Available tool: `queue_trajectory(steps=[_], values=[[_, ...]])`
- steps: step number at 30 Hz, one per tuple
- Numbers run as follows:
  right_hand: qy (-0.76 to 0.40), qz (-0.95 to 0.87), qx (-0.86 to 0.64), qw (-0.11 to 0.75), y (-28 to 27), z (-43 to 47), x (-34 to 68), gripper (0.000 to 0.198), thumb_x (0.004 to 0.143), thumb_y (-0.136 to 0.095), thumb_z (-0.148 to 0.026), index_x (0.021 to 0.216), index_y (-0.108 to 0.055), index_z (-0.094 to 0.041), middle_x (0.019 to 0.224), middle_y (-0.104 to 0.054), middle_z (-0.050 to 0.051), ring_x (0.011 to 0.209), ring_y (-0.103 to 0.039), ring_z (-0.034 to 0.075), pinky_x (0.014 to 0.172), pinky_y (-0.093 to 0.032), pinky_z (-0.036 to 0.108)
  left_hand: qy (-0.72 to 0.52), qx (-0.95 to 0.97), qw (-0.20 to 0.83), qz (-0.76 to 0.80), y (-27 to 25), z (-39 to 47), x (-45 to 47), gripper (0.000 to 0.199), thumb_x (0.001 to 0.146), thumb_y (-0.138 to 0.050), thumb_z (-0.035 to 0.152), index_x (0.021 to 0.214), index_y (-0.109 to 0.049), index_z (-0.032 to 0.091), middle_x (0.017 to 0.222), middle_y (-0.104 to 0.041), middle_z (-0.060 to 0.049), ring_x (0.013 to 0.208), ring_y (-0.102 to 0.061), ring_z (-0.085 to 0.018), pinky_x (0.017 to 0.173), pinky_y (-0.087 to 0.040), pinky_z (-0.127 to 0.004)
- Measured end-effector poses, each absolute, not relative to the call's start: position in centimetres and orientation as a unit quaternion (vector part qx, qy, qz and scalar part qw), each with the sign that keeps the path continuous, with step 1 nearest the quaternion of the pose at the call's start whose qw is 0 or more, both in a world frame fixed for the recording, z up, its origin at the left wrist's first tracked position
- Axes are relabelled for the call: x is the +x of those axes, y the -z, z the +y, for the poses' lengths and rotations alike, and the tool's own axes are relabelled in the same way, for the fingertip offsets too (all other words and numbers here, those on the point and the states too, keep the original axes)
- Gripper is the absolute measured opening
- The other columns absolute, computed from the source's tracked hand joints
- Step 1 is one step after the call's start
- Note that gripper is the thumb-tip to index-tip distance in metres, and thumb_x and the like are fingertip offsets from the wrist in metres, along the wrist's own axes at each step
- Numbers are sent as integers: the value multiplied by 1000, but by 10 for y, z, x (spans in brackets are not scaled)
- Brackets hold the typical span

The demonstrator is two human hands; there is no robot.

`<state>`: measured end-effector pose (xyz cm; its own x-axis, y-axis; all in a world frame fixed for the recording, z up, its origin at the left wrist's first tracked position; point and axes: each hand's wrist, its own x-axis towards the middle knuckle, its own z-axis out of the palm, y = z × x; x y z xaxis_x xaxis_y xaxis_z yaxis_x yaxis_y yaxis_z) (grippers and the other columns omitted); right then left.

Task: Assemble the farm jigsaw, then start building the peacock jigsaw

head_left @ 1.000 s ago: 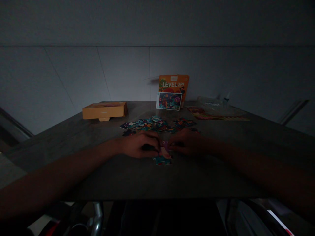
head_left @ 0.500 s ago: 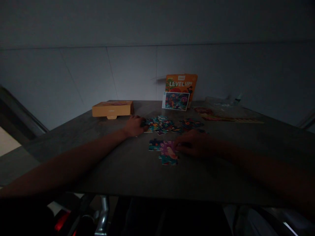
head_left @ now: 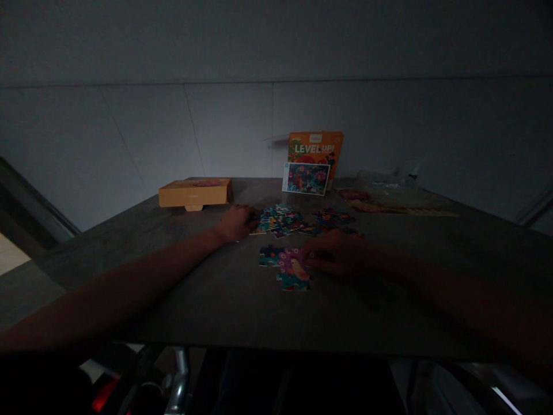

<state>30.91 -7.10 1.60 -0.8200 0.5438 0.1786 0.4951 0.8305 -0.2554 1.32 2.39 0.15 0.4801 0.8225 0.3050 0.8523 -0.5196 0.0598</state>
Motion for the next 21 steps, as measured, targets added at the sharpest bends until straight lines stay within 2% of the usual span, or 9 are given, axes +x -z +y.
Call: queue_trajectory(steps=[5,10,14,18,21], values=[[-95,-949,-278,110,-17,-71,309,20,95,-55,-25,104,-72,-19,80,-73,3,66,-64,13,64,-41,23,183,-843,62,-501,-5,23,11,29,92,-57,30,112,-71,16,113,-73,-12,108,-66,-26,102,-49,-38],[-102,-950,-273,117,-15,-70,310,18,95,-57,-24,103,-72,-19,83,-73,4,68,-65,13,64,-41,23,261,-775,122,-563,-14,22,4,30,94,-54,31,112,-72,15,115,-72,-13,110,-62,-30,103,-46,-44],[-100,-950,-269,125,-15,-70,310,18,95,-58,-23,104,-73,-19,81,-73,3,67,-64,13,65,-42,22,189,-736,128,-637,-16,26,-4,34,93,-53,32,116,-72,16,118,-71,-15,111,-62,-32,100,-48,-44],[-92,-950,-270,124,-15,-71,310,18,95,-59,-24,105,-73,-19,78,-72,2,65,-62,12,64,-42,22,125,-741,94,-653,-14,31,-11,29,86,-58,29,104,-78,17,102,-76,-14,99,-69,-30,88,-53,-37],[-98,-950,-273,119,-16,-71,310,19,95,-58,-25,105,-73,-18,80,-72,3,66,-63,13,64,-42,23,105,-758,78,-639,-15,32,-14,31,89,-55,32,101,-79,17,99,-77,-14,95,-72,-30,84,-54,-35]])
